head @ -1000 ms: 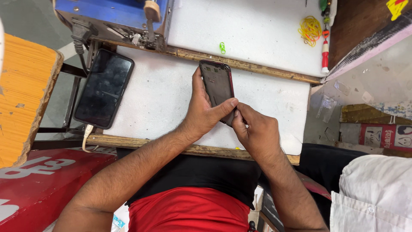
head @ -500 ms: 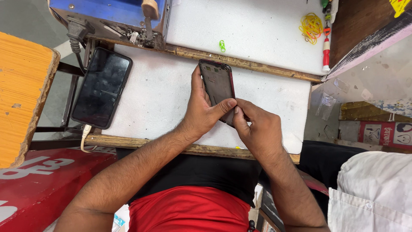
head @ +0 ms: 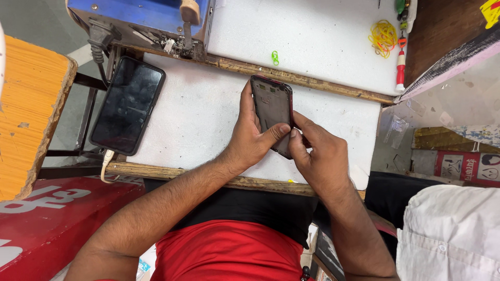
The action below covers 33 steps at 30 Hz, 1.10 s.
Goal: The person disassembles a smartphone on a workbench. They remove the back cover, unscrew internal components, detach the battery and motherboard, and separate the screen assembly. The person uses a screwdriver and a plastic pry tool to carefully separate parts.
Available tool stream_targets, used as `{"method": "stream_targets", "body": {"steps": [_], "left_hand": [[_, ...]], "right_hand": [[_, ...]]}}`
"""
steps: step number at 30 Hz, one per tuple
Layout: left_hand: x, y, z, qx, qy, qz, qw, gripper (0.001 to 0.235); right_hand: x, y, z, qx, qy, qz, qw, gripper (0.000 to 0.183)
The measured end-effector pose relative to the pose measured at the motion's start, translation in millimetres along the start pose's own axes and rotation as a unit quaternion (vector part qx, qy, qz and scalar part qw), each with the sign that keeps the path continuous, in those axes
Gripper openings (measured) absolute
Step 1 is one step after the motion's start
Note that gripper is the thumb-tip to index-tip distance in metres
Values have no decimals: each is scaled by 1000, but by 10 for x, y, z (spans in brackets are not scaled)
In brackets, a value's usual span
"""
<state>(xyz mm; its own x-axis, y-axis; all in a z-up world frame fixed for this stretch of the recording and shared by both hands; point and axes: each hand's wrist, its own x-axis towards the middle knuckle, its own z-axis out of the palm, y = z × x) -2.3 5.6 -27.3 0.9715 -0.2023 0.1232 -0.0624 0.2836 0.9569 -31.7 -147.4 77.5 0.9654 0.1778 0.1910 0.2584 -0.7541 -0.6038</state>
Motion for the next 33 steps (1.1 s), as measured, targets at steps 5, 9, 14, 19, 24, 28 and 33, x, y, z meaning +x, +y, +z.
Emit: {"method": "stream_targets", "body": {"steps": [5, 9, 14, 19, 24, 28, 33], "left_hand": [[-13, 53, 6, 14, -15, 8, 1000, 112], [-27, 106, 0, -7, -30, 7, 1000, 112], [-24, 145, 6, 19, -45, 17, 999, 124], [-46, 173, 35, 48, -36, 9, 998, 127], [-72, 205, 33, 102, -53, 20, 993, 131], [-70, 204, 37, 85, -52, 16, 995, 130], [-64, 210, 33, 117, -56, 42, 991, 131]], "right_hand": [[13, 28, -4, -39, 16, -31, 999, 20], [24, 36, -27, -72, 26, -45, 996, 18], [37, -11, -68, -49, 13, -36, 998, 19], [-8, -96, -60, -28, 26, -33, 999, 26], [29, -118, -55, -81, 44, -42, 995, 18], [16, -125, -87, -66, 36, -49, 996, 22], [11, -127, -57, -71, 38, -51, 995, 24]]}}
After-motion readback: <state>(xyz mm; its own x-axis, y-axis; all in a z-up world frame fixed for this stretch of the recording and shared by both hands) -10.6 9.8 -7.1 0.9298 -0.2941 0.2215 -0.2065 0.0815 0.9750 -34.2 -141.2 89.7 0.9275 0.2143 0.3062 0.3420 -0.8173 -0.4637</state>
